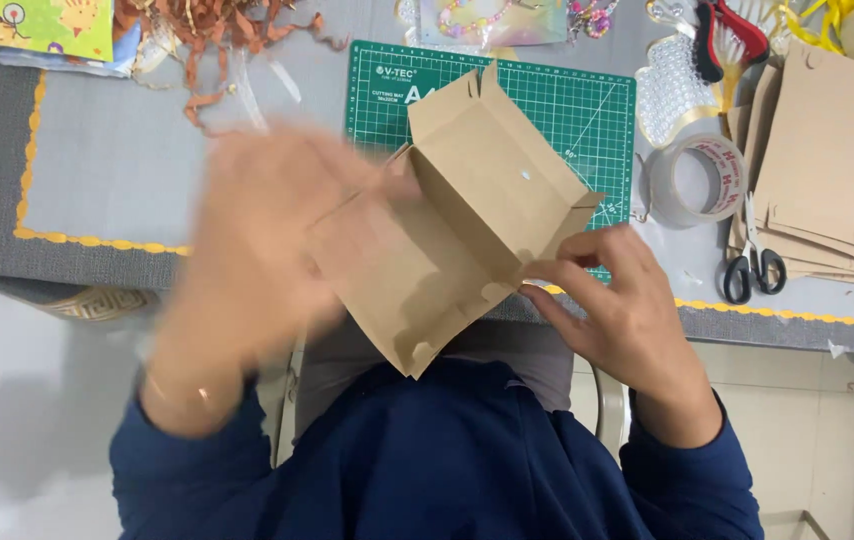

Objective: The person places a packaged beaded bracelet into a flat cardboard box. They fold the box flaps to assemble it, add shredded paper filler, place the bracelet inside, and close the lid.

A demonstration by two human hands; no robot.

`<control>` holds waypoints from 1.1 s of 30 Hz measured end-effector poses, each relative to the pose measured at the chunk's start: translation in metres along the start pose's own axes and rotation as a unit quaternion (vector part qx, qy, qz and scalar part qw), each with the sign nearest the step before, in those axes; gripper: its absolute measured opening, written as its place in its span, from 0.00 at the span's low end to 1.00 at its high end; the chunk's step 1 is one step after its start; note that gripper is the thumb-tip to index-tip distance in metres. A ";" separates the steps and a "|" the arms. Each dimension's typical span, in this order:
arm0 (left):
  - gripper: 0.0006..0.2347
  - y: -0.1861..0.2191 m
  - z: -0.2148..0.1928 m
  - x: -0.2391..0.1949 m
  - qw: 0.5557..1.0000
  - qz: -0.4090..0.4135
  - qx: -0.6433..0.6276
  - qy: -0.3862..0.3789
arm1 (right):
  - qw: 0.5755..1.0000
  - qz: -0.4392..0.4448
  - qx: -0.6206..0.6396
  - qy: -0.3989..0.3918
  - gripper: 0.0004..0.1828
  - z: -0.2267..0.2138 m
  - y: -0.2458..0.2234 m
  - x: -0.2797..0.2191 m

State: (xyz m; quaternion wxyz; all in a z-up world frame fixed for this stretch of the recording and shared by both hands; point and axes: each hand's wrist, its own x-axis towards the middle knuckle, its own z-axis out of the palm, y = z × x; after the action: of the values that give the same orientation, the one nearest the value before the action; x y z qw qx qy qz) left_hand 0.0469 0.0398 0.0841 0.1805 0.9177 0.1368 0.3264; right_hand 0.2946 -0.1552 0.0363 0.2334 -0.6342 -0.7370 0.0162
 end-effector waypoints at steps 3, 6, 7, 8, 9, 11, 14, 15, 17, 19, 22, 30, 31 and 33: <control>0.15 0.048 0.037 -0.032 0.994 0.020 0.050 -0.091 | 0.997 -0.048 -0.052 0.017 0.06 0.005 0.002 -0.004; 0.18 0.066 0.076 -0.048 0.990 -0.030 0.077 -0.111 | 0.993 -0.081 -0.066 0.051 0.03 0.013 0.003 -0.004; 0.14 0.065 0.084 -0.050 0.989 -0.056 0.087 -0.110 | 0.992 -0.089 -0.070 0.055 0.06 0.013 0.003 -0.003; 0.12 0.064 0.092 -0.050 0.986 -0.078 0.097 -0.109 | 0.991 -0.095 -0.076 0.061 0.10 0.012 0.003 -0.002; 0.12 0.063 0.088 -0.047 0.986 -0.078 0.097 -0.109 | 0.991 -0.095 -0.076 0.062 0.10 0.011 0.003 -0.001; 0.08 0.058 0.082 -0.040 0.989 -0.094 0.054 -0.102 | 0.988 -0.126 -0.077 0.042 0.10 0.009 0.002 -0.001; 0.11 0.048 0.079 -0.040 0.983 -0.086 0.082 -0.142 | 0.985 -0.151 -0.085 0.022 0.09 0.009 0.001 -0.001; 0.11 0.049 0.081 -0.039 0.983 -0.085 0.083 -0.143 | 0.985 -0.150 -0.084 0.025 0.09 0.010 -0.001 0.002; 0.12 0.052 0.084 -0.040 0.984 -0.078 0.112 -0.119 | 0.983 -0.171 -0.064 0.034 0.08 0.013 -0.006 0.008; 0.06 0.048 0.096 -0.046 0.988 -0.081 0.086 -0.097 | 0.982 -0.169 -0.056 0.069 0.10 0.018 -0.010 0.012; 0.04 0.040 0.099 -0.051 0.992 -0.080 0.063 -0.070 | 0.982 -0.155 -0.037 0.102 0.13 0.024 -0.007 0.010; 0.07 0.028 0.082 -0.065 0.997 -0.067 0.023 -0.003 | 0.991 -0.044 0.072 0.104 0.08 0.033 0.014 -0.006; 0.07 0.027 0.083 -0.070 0.997 -0.068 0.007 0.023 | 0.984 0.003 0.135 0.113 0.08 0.034 0.014 -0.007; 0.07 0.027 0.083 -0.075 0.996 -0.070 -0.006 0.051 | 0.972 0.048 0.198 0.120 0.08 0.038 0.013 -0.010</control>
State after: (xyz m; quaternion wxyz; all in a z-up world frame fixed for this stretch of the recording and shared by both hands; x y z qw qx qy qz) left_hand 0.0481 -0.0322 -0.0057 0.2015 0.8870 0.2077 0.3599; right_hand 0.2936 -0.1516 -0.0043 0.4399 -0.6071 -0.6547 0.0966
